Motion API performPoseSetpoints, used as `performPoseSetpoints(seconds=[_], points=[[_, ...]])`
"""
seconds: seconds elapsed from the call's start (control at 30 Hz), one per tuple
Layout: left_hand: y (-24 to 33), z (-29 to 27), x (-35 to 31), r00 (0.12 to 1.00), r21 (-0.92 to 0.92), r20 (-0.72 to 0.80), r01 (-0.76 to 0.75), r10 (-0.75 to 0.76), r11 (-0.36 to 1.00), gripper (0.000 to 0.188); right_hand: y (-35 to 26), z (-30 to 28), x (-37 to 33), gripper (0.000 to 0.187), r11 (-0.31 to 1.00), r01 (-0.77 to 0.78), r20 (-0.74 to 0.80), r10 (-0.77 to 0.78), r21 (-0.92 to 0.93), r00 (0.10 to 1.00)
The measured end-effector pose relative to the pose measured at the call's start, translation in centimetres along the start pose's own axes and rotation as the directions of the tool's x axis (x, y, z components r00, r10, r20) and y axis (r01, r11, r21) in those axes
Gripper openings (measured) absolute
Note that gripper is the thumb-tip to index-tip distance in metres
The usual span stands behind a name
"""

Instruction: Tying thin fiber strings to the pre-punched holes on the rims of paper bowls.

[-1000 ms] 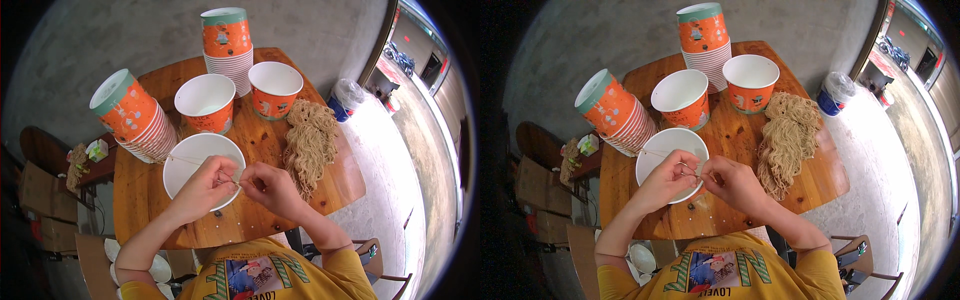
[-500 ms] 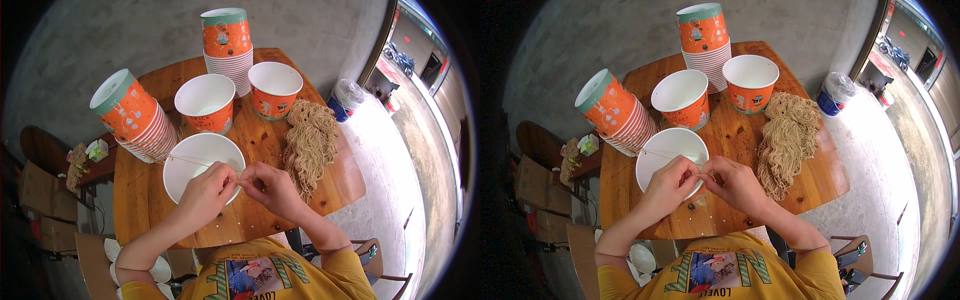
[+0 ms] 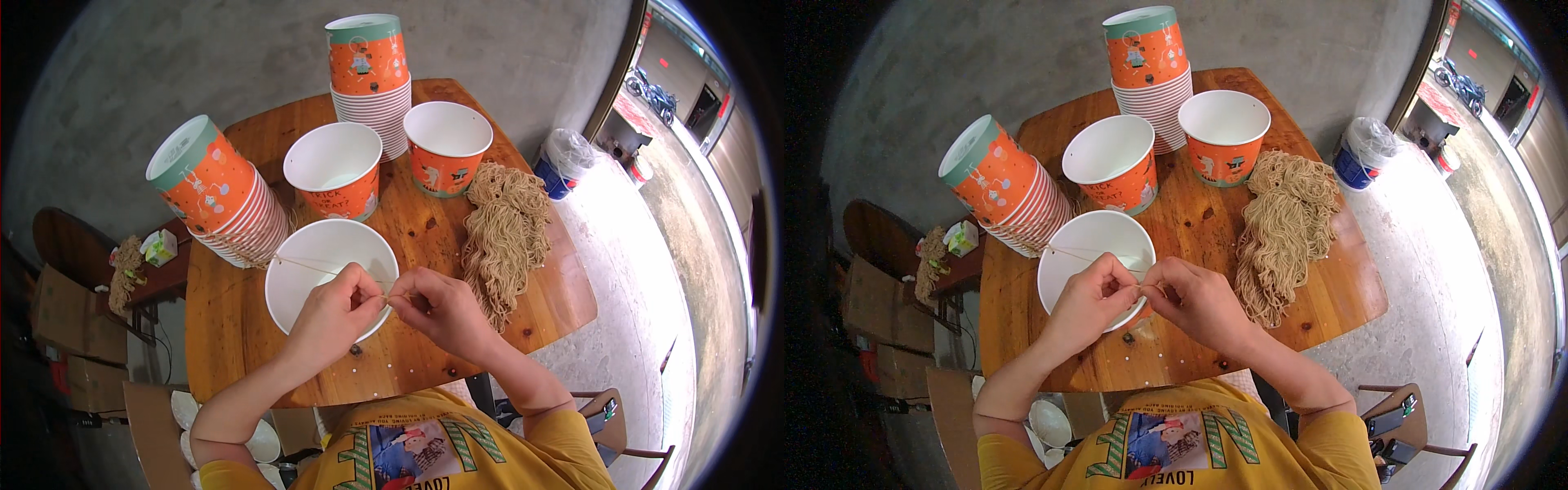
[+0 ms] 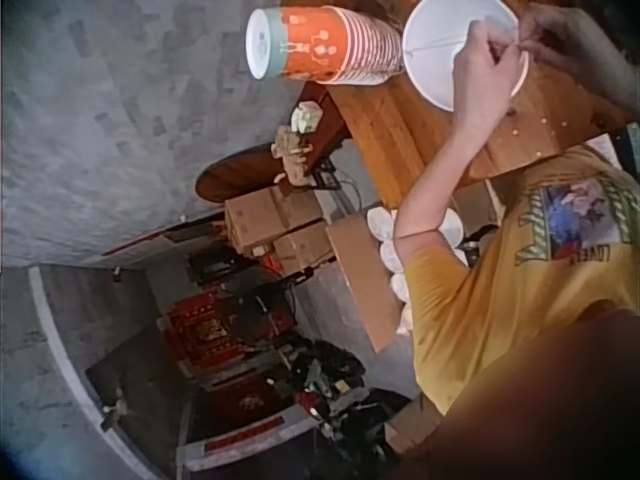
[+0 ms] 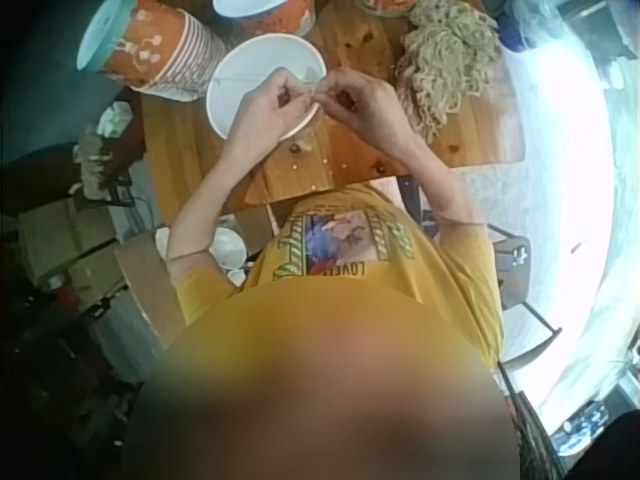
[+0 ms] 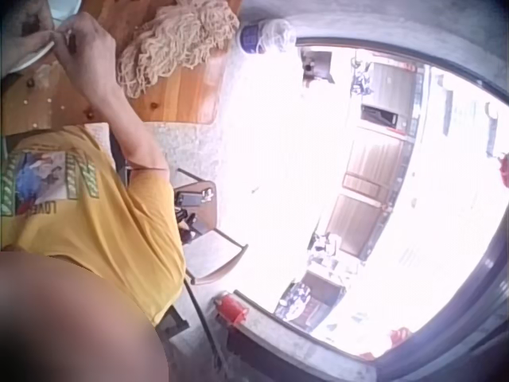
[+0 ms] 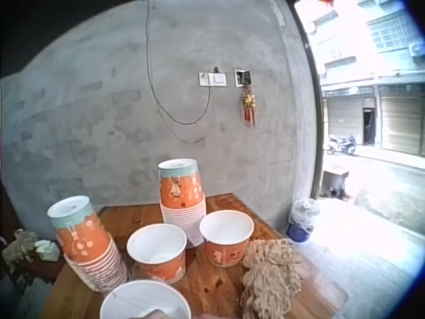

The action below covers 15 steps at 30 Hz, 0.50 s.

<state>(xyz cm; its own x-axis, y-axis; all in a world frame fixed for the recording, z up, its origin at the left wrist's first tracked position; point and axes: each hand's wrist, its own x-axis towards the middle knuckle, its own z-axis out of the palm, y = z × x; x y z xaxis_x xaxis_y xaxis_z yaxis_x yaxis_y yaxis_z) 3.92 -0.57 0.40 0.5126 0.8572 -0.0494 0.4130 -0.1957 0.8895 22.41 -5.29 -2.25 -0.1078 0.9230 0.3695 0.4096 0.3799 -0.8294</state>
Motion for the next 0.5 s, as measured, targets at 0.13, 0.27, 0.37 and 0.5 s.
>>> performPoseSetpoints(seconds=[0.13, 0.27, 0.37, 0.5], points=[[0.00, -0.07, -0.01, 1.000, 0.017, 0.008, -0.004, 0.004, 1.000, 0.013, -0.04, 0.00, -0.03, 0.009, 1.000, -0.004, -0.001, 0.004, -0.001, 1.000], [-0.59, 0.10, 0.09, 1.000, -0.059, 0.001, -0.022, 0.022, 0.998, 0.013, 0.04, 0.02, -0.09, 0.009, 1.000, 0.007, -0.006, -0.007, 0.006, 1.000], [-0.82, 0.28, 0.13, 1.000, -0.127, -0.001, -0.026, 0.026, 0.992, 0.013, 0.08, 0.11, -0.17, 0.009, 1.000, 0.014, -0.017, -0.014, 0.021, 1.000], [-0.94, 0.40, 0.28, 1.000, -0.180, 0.008, -0.013, 0.015, 0.984, 0.014, 0.39, 0.38, -0.41, 0.008, 0.999, 0.036, -0.073, -0.034, 0.026, 0.997]])
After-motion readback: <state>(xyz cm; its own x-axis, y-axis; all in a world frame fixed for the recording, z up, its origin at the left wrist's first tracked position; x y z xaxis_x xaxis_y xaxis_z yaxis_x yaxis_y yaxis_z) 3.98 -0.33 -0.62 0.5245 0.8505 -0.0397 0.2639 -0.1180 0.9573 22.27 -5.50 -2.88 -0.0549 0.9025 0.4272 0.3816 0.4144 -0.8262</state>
